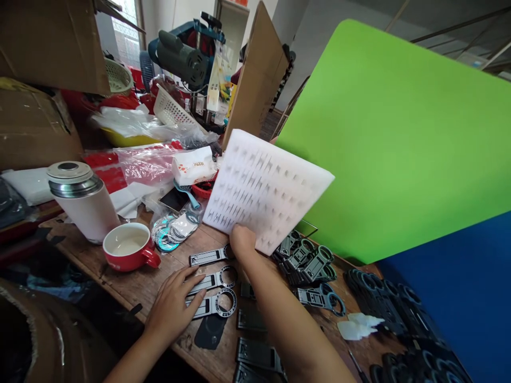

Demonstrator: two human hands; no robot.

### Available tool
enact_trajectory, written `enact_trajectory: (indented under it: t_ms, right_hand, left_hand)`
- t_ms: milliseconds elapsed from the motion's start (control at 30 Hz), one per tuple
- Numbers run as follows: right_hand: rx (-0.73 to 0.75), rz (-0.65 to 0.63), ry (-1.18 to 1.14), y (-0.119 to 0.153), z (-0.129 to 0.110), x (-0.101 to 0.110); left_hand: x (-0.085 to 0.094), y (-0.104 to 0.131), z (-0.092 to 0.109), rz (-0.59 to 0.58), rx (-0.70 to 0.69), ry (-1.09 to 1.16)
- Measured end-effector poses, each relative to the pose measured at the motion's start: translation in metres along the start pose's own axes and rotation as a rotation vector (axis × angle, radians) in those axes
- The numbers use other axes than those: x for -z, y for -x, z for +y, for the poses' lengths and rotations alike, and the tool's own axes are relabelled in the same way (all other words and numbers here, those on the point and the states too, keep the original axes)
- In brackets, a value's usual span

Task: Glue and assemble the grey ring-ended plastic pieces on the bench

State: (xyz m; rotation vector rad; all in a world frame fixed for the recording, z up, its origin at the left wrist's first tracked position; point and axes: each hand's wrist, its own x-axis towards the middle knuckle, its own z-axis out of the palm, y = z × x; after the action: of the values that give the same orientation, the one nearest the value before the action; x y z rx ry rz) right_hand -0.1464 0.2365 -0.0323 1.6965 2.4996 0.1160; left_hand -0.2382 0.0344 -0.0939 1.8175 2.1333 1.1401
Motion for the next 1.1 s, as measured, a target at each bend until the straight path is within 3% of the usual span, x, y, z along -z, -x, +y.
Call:
enact_trajectory:
  t_ms: [300,633,1100]
  right_hand:
    - [0.046,-0.012,0.025,0.007,0.004,0.001]
    - [0.095,-0.109,-0.049,0.014,0.006,0.0]
    - [0.028,-0.103,-0.105,0.018,0.006,0.004]
  left_hand:
    - [0.003,-0.002,0.002,-0.01,0.01,0.006]
    - [0.0,-0.001,-0.001,0.014,0.008,0.02]
    - [0.002,-0.001,0.001,0.025,0.0,-0.001]
